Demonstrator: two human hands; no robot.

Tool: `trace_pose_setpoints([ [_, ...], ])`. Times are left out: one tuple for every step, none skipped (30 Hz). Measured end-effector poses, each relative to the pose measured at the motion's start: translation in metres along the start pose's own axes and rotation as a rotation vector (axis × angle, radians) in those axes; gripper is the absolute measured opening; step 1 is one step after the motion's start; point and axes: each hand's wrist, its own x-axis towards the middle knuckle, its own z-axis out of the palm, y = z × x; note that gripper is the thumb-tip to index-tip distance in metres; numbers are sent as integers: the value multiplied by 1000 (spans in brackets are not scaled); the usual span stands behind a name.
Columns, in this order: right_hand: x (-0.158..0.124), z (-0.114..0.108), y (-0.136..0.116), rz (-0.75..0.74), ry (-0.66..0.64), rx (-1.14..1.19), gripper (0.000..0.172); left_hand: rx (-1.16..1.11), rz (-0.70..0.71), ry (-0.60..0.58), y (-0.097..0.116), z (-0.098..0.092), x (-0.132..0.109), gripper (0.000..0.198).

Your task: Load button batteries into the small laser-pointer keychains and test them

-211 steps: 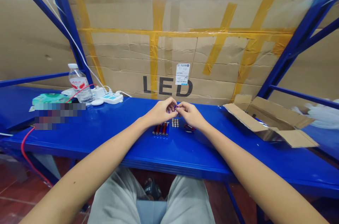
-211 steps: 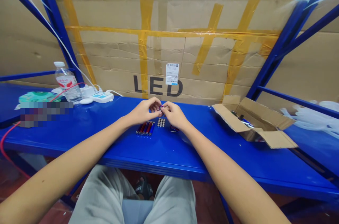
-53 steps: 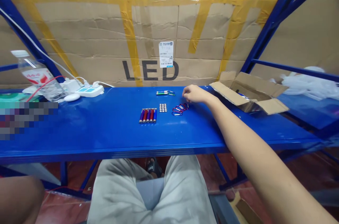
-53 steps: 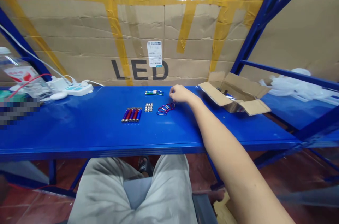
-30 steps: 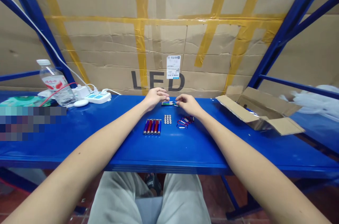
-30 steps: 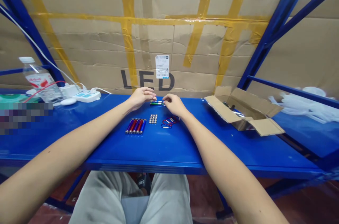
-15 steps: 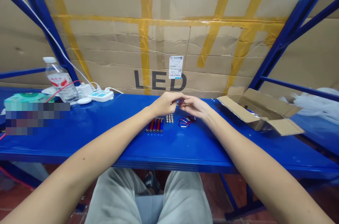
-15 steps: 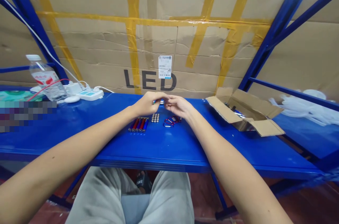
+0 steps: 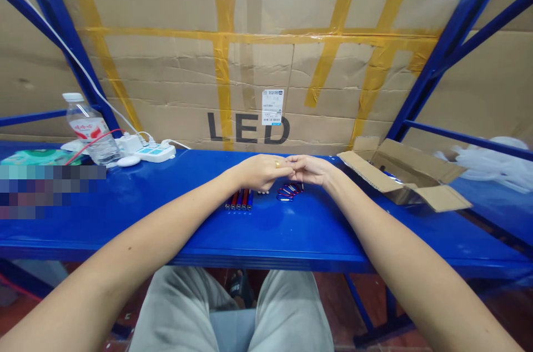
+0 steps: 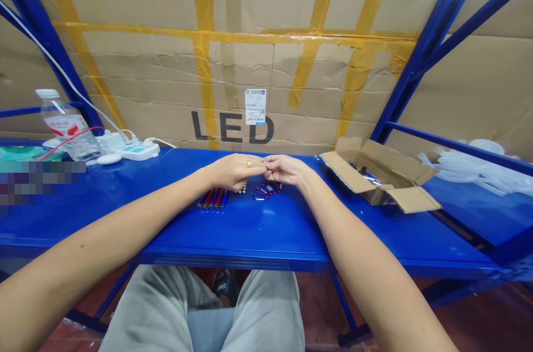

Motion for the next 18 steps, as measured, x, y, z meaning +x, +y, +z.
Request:
trace_pose_setpoints([
  [1,0,-1,24,11,27,22,13,-27,-13,-1,0,0,45],
  [2,0,-2,40,33,56,23,34,-78,-29,-3,0,0,44],
  [3,0,-3,30,70,83,24,57,-151,-50,-6,0,0,41],
  [4,1,-4,-5,124,107,26,79,-238,-72,-10,1,-2,38],
  [6,1,-5,-50,188,120,27,98,-333,-95,-15,1,-4,34],
  [7,2,-5,-92,260,119,28,102,-421,-116,-21,2,-8,31],
  [8,3,-5,-124,331,100,27,96,-487,-126,-28,4,-12,30],
  [10,3,-4,-146,394,67,27,86,-532,-130,-34,6,-16,31],
  [11,4,-3,-157,443,23,25,77,-570,-139,-41,9,-21,31],
  [13,4,-1,-163,475,-28,23,66,-595,-158,-47,13,-26,31],
  [14,5,1,-175,493,-76,21,55,-608,-184,-52,16,-30,31],
  [16,5,2,-196,499,-116,19,46,-618,-208,-56,20,-34,31],
  [17,5,4,-224,498,-145,17,26,-622,-227,-59,24,-37,31],
  [19,6,6,-252,494,-162,16,5,-625,-241,-61,27,-39,30],
  [20,6,7,-277,484,-166,14,-18,-626,-250,-61,29,-39,29],
  [21,6,8,-295,472,-162,14,-42,-627,-255,-61,30,-39,27],
  [22,6,9,-301,456,-153,14,-63,-629,-258,-61,30,-38,25],
  [22,6,9,-297,437,-145,15,-79,-635,-260,-59,29,-37,22],
])
